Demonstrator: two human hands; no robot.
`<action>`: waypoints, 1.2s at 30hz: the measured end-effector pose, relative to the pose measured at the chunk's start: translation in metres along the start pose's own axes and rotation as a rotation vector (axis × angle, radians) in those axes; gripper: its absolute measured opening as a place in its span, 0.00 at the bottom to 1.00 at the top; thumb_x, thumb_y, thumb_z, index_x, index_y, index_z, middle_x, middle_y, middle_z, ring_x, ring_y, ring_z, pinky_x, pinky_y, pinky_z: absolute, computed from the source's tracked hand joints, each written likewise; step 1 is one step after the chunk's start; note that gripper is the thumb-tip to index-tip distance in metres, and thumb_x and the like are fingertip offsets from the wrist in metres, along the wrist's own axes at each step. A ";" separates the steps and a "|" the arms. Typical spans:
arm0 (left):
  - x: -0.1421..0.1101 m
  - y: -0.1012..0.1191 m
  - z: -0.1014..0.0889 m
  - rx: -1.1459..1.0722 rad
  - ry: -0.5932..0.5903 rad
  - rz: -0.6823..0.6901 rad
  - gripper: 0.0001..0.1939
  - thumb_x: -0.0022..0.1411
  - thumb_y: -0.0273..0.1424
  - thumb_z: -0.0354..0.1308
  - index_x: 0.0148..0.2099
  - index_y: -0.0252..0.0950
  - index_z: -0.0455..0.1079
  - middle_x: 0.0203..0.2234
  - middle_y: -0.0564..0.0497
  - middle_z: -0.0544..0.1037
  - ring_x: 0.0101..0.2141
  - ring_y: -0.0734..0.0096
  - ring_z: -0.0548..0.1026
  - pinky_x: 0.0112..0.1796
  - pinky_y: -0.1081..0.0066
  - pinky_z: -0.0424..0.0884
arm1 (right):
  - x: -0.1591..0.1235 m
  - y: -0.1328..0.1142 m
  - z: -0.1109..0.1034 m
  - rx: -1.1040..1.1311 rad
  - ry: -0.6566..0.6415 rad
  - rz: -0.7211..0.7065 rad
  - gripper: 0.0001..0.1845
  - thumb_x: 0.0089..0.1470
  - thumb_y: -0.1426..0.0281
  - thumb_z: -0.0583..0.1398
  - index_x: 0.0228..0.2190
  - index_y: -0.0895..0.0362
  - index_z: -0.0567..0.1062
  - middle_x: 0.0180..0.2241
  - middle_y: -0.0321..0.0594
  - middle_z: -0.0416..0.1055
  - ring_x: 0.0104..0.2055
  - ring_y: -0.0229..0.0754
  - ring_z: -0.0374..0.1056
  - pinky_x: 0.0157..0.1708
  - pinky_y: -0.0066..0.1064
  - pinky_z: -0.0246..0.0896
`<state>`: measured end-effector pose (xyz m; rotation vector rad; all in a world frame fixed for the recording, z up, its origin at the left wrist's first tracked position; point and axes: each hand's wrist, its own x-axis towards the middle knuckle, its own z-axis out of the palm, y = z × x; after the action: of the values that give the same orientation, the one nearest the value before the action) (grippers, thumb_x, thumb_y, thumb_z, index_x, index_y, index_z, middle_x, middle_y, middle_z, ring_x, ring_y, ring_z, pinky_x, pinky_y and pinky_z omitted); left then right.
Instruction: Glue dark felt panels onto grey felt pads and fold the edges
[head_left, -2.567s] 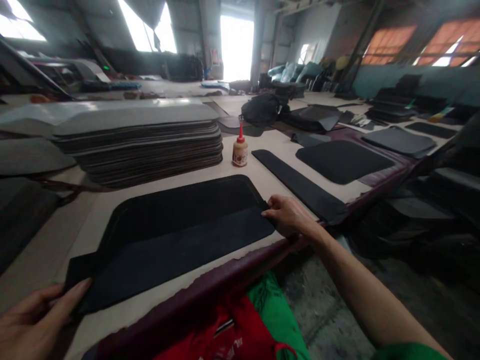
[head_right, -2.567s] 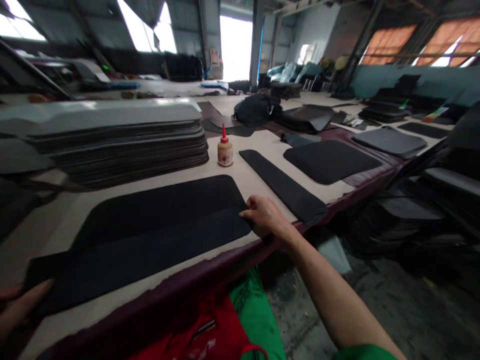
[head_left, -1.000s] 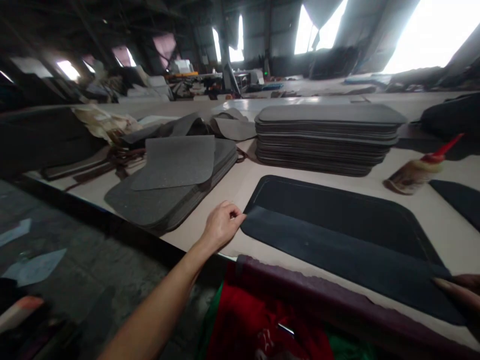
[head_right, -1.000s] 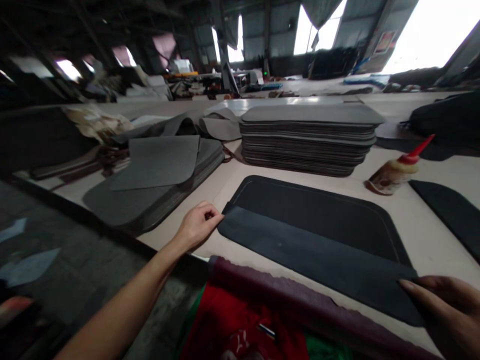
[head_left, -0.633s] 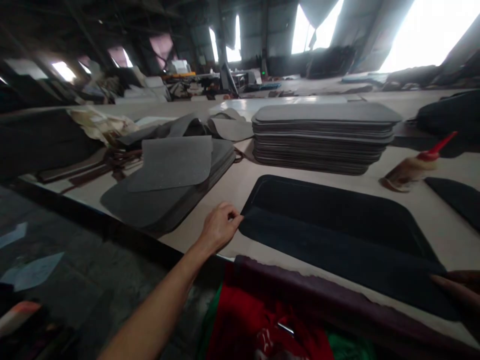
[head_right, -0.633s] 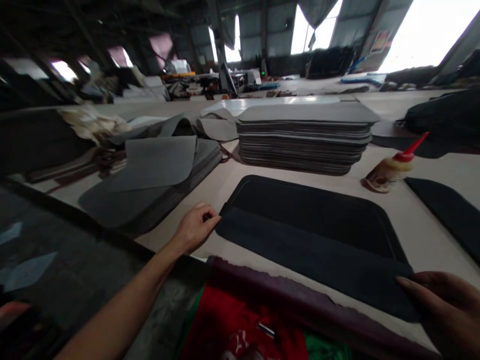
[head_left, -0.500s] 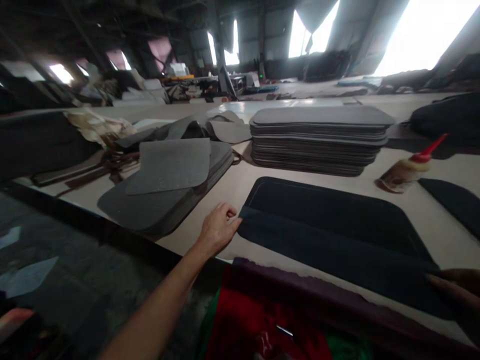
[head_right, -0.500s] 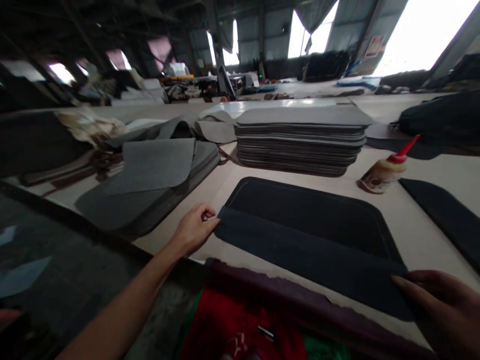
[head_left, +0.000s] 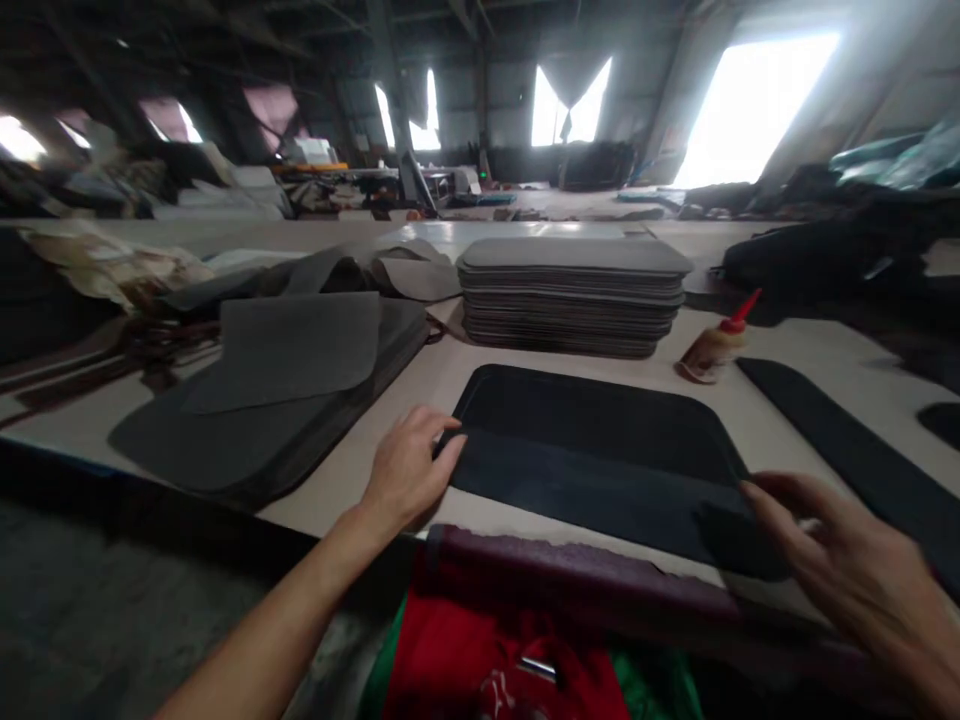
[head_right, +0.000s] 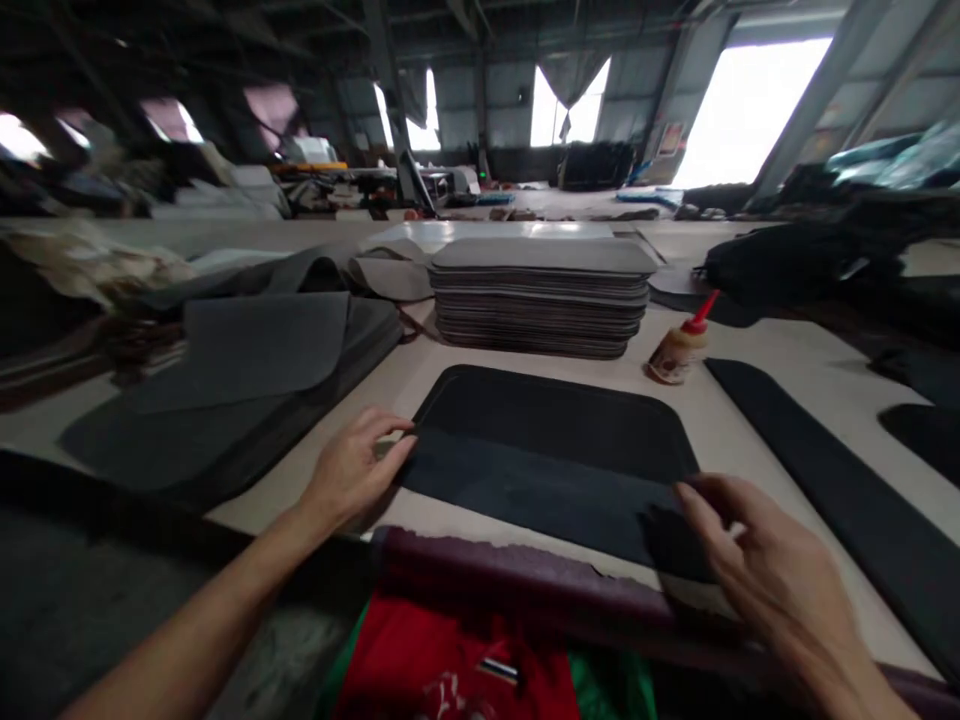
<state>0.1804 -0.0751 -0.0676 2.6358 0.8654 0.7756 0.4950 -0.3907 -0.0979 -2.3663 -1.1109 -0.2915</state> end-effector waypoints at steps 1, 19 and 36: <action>0.001 0.015 0.006 -0.034 -0.049 0.090 0.14 0.68 0.37 0.54 0.48 0.36 0.75 0.45 0.44 0.76 0.49 0.58 0.73 0.52 0.59 0.68 | 0.001 -0.028 0.004 0.029 -0.024 -0.104 0.25 0.64 0.49 0.52 0.42 0.53 0.78 0.41 0.48 0.79 0.38 0.51 0.76 0.35 0.40 0.73; -0.032 -0.012 0.045 0.328 -0.351 0.237 0.47 0.64 0.58 0.48 0.72 0.29 0.49 0.70 0.36 0.48 0.69 0.46 0.48 0.65 0.46 0.52 | -0.017 -0.072 0.036 -0.225 -0.382 -0.371 0.51 0.63 0.40 0.44 0.66 0.70 0.57 0.69 0.59 0.44 0.72 0.58 0.41 0.68 0.53 0.44; -0.040 -0.031 0.041 0.413 -0.289 0.257 0.53 0.58 0.63 0.51 0.71 0.28 0.51 0.69 0.32 0.52 0.67 0.42 0.54 0.63 0.47 0.58 | -0.044 -0.014 0.004 -0.179 -0.437 -0.296 0.49 0.62 0.41 0.49 0.69 0.63 0.52 0.70 0.55 0.42 0.72 0.56 0.38 0.68 0.56 0.41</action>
<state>0.1619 -0.0782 -0.1297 3.1621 0.6716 0.2694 0.4562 -0.4100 -0.1139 -2.4863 -1.7079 0.0345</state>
